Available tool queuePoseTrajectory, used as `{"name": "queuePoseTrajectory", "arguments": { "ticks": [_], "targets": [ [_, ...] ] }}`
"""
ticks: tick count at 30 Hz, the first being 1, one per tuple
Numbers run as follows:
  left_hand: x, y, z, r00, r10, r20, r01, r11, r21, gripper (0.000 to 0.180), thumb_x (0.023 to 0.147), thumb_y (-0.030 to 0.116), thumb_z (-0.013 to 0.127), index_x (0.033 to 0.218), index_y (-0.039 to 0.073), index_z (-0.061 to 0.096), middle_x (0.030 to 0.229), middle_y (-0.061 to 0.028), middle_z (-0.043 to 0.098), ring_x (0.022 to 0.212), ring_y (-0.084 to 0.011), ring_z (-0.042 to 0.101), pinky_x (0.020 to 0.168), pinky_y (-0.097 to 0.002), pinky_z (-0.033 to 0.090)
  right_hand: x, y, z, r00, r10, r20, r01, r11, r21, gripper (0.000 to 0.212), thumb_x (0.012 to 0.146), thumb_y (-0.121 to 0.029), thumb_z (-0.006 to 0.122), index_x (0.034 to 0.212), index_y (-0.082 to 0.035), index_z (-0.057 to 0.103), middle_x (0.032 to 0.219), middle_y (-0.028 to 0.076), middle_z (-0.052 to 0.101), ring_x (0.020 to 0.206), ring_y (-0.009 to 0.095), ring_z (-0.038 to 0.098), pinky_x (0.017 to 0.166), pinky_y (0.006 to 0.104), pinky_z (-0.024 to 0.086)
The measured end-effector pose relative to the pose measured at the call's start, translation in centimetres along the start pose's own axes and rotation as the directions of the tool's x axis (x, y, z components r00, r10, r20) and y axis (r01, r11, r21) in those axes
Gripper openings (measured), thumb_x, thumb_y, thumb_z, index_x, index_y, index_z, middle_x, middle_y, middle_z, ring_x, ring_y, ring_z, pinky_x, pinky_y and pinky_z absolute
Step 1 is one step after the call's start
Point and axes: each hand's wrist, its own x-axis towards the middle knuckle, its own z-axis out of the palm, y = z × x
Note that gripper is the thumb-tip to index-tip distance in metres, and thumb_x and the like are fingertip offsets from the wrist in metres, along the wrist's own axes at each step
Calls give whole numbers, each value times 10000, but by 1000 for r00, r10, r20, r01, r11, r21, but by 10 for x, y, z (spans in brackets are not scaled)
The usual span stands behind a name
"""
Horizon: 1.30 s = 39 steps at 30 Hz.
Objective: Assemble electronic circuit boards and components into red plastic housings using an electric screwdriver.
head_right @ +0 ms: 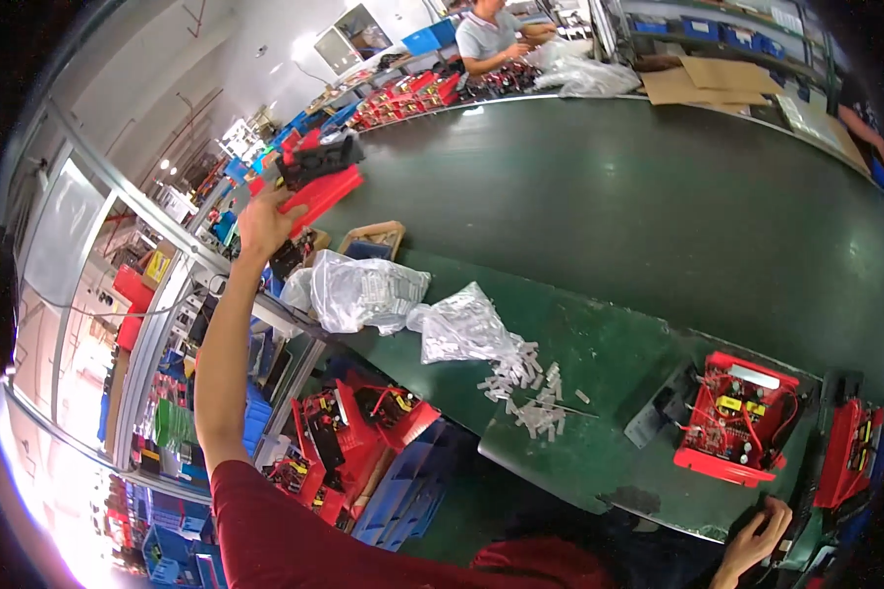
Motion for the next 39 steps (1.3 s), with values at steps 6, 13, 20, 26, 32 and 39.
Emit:
{"name": "queuePoseTrajectory", "arguments": {
  "ticks": [6,13,20,26,32,39],
  "targets": [
    [-42,-76,113,985,-127,118,133,990,-38,392,762,390,788,1062,139,765,1090,-117,688,1009,-345,669,836,-469,520,-3,-6,-5,999,-28,-20,27,999,-45,173,880,69,490,1032,38,569,1041,163,544,1001,334,575,904,389,463],
    [-143,-254,287,965,-61,-253,-28,942,-334,346,878,306,668,1102,43,686,1064,-135,698,977,-327,679,853,-450,530,7,-30,-2,1000,15,15,-16,995,102,128,993,-7,528,1108,5,581,1014,86,576,927,169,584,827,291,457],
    [-137,-74,287,978,204,33,-181,923,-341,320,939,259,628,1141,17,677,1079,-166,695,968,-283,669,871,-411,541,16,-129,-11,961,-255,111,262,963,-57,464,761,-44,779,1203,-64,639,1133,148,623,1015,325,619,833,396,528],
    [-92,-48,103,984,105,141,-138,957,254,363,954,342,602,1147,56,715,1072,-200,692,935,-374,657,813,-455,538,51,-126,-1,821,-412,395,449,894,0,513,793,15,659,1290,-92,596,1120,83,544,885,237,629,740,365,560],
    [-73,145,41,879,427,210,-143,658,-739,255,939,70,643,1185,1,642,1142,-85,655,1002,-185,657,853,-303,510,114,-98,-17,429,-705,565,696,656,290,379,790,-78,623,1167,-58,589,1058,88,543,904,244,637,666,362,560],
    [-139,431,20,657,747,104,-78,204,-976,480,951,236,689,1344,-3,552,1263,-190,610,1144,-287,623,956,-371,500,184,-61,-15,402,-792,460,895,445,-16,246,767,-152,655,996,-85,592,1032,80,564,1017,243,560,854,378,472]
  ]
}}
